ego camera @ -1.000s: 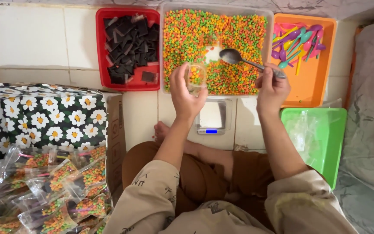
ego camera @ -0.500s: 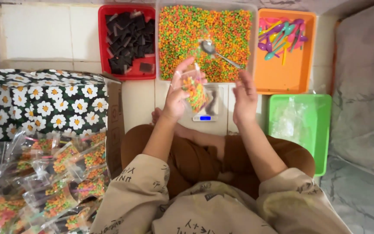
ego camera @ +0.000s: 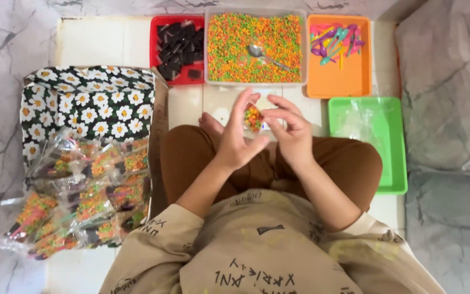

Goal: Scooping small colorful food items into plastic bags, weighing them on a digital scale, and organizing the filled bags.

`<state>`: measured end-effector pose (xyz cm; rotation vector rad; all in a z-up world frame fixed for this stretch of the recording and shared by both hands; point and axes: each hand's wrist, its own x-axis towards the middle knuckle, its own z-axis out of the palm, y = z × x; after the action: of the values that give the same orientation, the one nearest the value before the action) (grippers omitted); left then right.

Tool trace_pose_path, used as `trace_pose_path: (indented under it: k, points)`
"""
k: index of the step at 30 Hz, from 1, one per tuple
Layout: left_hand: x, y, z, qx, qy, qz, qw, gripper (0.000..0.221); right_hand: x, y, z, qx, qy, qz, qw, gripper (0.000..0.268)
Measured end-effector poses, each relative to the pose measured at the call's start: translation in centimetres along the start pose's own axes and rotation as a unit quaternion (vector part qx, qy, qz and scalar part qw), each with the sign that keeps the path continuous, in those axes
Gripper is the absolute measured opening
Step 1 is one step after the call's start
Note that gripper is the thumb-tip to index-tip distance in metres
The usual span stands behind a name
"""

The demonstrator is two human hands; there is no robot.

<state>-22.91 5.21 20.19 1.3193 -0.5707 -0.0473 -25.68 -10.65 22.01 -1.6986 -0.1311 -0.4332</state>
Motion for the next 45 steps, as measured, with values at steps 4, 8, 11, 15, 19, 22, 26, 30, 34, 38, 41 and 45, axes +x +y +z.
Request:
trace_pose_path:
  k: [4,8,11,15,19,22,26,30,34,38,41,45]
  points:
    - [-2.2,1.3,2.3,-0.011,-0.011,0.001,1.0,0.106,-3.4,-0.4,-0.7,0.012,0.007,-0.002,1.0,0.015]
    - [-2.7,2.3,1.9,0.207,0.049,0.112,0.971,0.06,-4.7,-0.3,-3.1,-0.025,0.029,-0.008,0.999,0.012]
    - [-3.3,0.8,1.8,0.302,0.068,0.121,0.943,0.031,-6.1,0.3,-4.4,-0.048,0.023,0.0,0.999,0.018]
    - [-3.3,-2.0,0.7,0.308,0.152,0.07,0.936,0.015,-9.2,0.9,-8.3,-0.19,0.008,-0.013,0.982,0.032]
    - [-2.5,-8.7,-1.3,0.162,0.252,-0.187,0.935,0.022,-14.9,1.5,-13.9,-0.352,0.026,-0.043,0.935,0.038]
    - [-1.2,-14.7,-2.6,0.096,0.283,-0.274,0.914,0.028,-19.8,2.2,-16.7,-0.502,0.037,-0.012,0.864,0.039]
    - [0.3,-24.8,-4.0,0.059,0.347,-0.355,0.866,0.029,-23.0,2.6,-17.8,-0.453,0.05,0.04,0.889,0.041]
    - [0.7,-32.5,-5.5,0.08,0.384,-0.403,0.827,0.029,-22.6,3.8,-18.5,-0.411,0.07,0.015,0.909,0.037]
    - [0.6,-32.5,-6.3,0.115,0.366,-0.428,0.818,0.038,-22.1,3.9,-18.6,-0.403,0.07,0.014,0.912,0.037]
    - [0.8,-32.9,-7.3,0.16,0.281,-0.445,0.835,0.065,-21.9,3.8,-18.7,-0.398,0.07,0.024,0.914,0.036]
    - [0.5,-30.2,-6.6,0.229,0.232,-0.44,0.837,0.086,-22.1,3.5,-18.7,-0.398,0.067,0.036,0.914,0.036]
    - [1.4,-19.8,-5.7,0.343,0.126,-0.432,0.825,0.074,-21.8,3.3,-18.6,-0.409,0.062,0.049,0.909,0.037]
